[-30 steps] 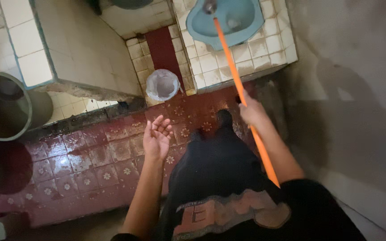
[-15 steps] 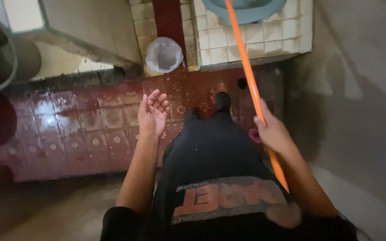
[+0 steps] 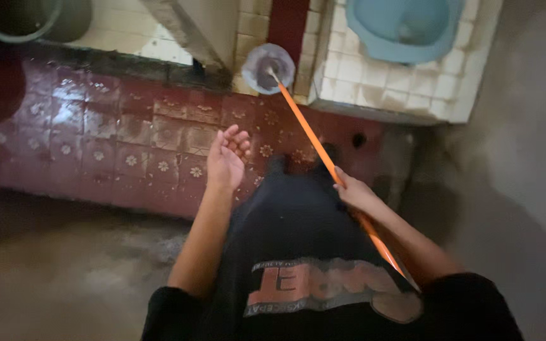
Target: The person cleans the interior of a squat toilet using a long-handled brush, moving the brush in circular and scrubbing motions within the bowl.
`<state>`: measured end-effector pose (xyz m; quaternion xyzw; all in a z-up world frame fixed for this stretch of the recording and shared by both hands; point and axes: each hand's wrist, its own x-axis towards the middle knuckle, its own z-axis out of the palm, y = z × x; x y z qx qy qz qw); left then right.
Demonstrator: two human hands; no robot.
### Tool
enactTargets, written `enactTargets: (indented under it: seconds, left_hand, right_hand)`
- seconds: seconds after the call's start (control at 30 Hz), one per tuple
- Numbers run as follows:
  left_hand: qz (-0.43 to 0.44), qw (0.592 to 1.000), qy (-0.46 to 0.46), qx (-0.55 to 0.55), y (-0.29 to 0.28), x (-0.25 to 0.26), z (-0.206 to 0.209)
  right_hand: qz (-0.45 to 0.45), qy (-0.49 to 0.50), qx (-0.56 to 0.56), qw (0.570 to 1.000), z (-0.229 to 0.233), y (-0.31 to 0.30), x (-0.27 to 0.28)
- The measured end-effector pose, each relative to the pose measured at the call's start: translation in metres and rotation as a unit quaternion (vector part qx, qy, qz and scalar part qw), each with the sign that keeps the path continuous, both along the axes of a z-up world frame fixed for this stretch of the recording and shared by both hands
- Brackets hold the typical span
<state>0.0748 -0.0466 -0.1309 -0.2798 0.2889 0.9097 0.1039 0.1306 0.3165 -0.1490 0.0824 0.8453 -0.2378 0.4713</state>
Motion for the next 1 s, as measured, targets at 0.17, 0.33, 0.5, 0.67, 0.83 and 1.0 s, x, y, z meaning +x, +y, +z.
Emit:
enactTargets:
  seconds: [0.17, 0.33, 0.5, 0.67, 0.83, 1.0]
  left_hand:
    - [0.062, 0.997, -0.043, -0.025, -0.034, 0.037, -0.001]
    - [0.117, 0.992, -0.05, -0.013, -0.061, 0.061, -0.011]
    - [0.125, 0.99, -0.062, 0.035, -0.064, 0.062, -0.027]
    - [0.087, 0.995, -0.044, 0.039, -0.053, 0.038, -0.024]
    - [0.033, 0.996, -0.06, 0.051, -0.042, 0.016, -0.022]
    - [-0.003, 0.997, -0.058, 0.049, -0.026, 0.003, -0.02]
  right_hand:
    - [0.112, 0.028, 0.071, 0.991, -0.102, -0.026, -0.038]
    - [0.14, 0.047, 0.102, 0.984, -0.147, -0.063, -0.062]
    - [-0.118, -0.084, -0.067, 0.987, -0.106, -0.06, -0.066]
    - [-0.467, -0.158, -0.257, 0.832, -0.113, -0.031, -0.025]
    - [-0.175, 0.025, -0.133, 0.975, -0.123, -0.029, -0.01]
    - [0.025, 0.134, 0.021, 0.99, -0.133, -0.055, -0.015]
